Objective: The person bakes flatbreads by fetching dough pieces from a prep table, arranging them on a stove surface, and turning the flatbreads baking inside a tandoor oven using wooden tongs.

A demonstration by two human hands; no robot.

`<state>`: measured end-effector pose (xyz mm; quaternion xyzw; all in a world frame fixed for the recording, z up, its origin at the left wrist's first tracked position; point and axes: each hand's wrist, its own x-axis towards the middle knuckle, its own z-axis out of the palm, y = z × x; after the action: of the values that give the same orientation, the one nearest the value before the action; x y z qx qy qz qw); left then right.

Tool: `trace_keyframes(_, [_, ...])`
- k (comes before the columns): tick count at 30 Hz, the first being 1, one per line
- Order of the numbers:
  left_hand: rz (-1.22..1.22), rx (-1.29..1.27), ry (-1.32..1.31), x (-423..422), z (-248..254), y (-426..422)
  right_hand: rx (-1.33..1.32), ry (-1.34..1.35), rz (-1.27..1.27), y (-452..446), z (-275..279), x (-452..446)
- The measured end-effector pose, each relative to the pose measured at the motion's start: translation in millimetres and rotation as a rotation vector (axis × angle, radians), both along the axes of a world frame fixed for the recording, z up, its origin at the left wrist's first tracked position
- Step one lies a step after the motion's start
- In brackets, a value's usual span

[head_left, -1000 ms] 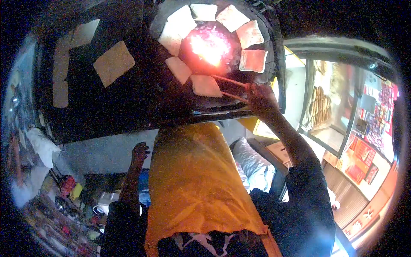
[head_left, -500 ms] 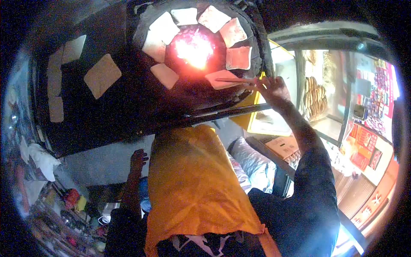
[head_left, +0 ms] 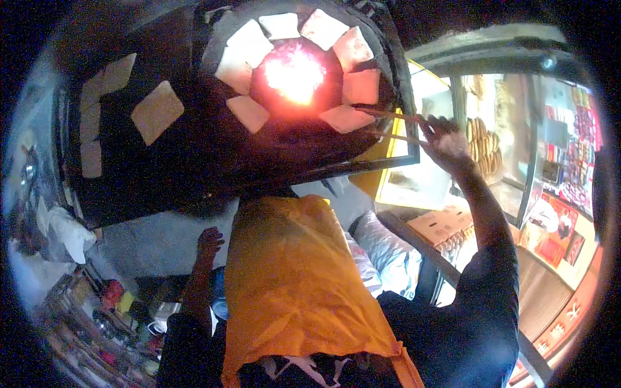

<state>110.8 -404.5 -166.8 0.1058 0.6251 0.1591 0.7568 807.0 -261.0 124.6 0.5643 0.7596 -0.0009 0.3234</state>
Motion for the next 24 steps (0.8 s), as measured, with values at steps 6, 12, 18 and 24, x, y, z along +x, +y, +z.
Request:
trace_keyframes(6, [-0.057,0.085,0.195,39.1,47.3,19.9,-0.340,1.250,-1.032,-62.3,-107.1,-16.1])
trace_keyframes(12, [0.024,0.240,-0.046,-12.0,18.8,21.7,-0.353,1.330,-0.558,-13.2,-44.7,-293.5])
trace_keyframes(18, [-0.148,0.211,0.226,-53.4,69.8,51.7,-0.423,1.596,-0.651,52.9,-120.4,-410.9])
trace_keyframes(24, [-0.014,0.129,0.087,-176.1,26.1,43.0,-0.328,1.621,-1.373,80.5,-121.1,-487.6])
